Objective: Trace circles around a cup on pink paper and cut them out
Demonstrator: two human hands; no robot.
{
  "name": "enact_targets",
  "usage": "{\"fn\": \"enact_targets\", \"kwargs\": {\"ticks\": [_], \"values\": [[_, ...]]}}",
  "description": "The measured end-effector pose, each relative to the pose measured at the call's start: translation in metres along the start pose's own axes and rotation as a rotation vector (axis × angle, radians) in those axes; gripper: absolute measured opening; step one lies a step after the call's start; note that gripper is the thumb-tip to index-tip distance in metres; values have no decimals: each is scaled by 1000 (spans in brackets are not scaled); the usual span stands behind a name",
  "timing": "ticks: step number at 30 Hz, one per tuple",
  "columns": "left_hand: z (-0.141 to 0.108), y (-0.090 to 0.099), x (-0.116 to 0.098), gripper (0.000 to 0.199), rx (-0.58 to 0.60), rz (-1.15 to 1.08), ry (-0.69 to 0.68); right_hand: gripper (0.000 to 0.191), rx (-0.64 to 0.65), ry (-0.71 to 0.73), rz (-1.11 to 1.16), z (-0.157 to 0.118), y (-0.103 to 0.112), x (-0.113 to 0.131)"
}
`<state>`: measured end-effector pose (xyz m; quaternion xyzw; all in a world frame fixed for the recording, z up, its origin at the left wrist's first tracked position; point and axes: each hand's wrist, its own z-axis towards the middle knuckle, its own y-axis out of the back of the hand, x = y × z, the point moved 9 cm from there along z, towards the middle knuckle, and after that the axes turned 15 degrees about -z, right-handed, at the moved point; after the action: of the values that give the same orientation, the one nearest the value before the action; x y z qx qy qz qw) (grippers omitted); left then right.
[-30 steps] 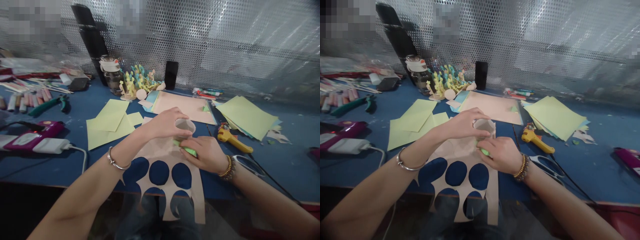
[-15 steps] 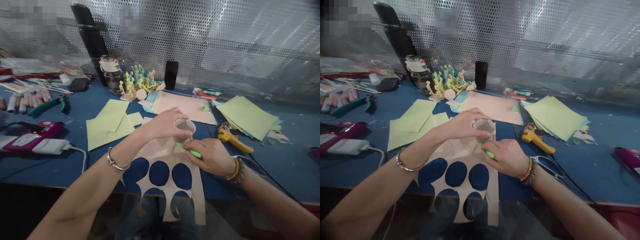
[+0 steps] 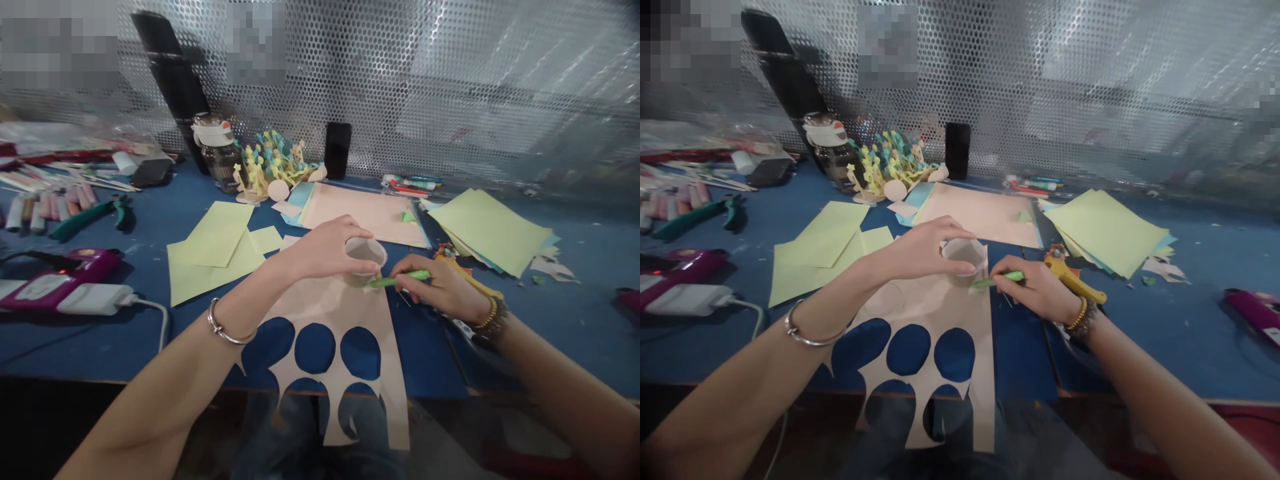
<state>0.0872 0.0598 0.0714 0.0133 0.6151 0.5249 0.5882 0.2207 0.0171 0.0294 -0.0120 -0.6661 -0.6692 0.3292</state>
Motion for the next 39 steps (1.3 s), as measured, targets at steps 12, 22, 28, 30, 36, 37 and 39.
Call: {"fn": "enact_targets", "kwargs": {"ticks": [12, 22, 28, 30, 36, 37, 39], "values": [[0, 0, 0, 58, 9, -6, 2, 28, 136, -40, 221, 24, -6, -25], [1, 0, 1, 55, 4, -14, 15, 28, 109, -93, 228, 38, 3, -37], [0, 0, 2, 56, 11, -26, 26, 27, 101, -94, 246, 54, 4, -37], [0, 0, 2, 56, 9, -26, 24, 26, 107, -79, 272, 62, 3, -36], [0, 0, 2, 58, 16, -39, 37, 19, 169, -81, 266, 88, -4, -36], [0, 0, 2, 58, 18, -42, 43, 17, 177, -83, 230, 92, -5, -35], [0, 0, 1, 57, 22, -39, 41, 14, 188, -72, 154, 100, -5, -31]]}}
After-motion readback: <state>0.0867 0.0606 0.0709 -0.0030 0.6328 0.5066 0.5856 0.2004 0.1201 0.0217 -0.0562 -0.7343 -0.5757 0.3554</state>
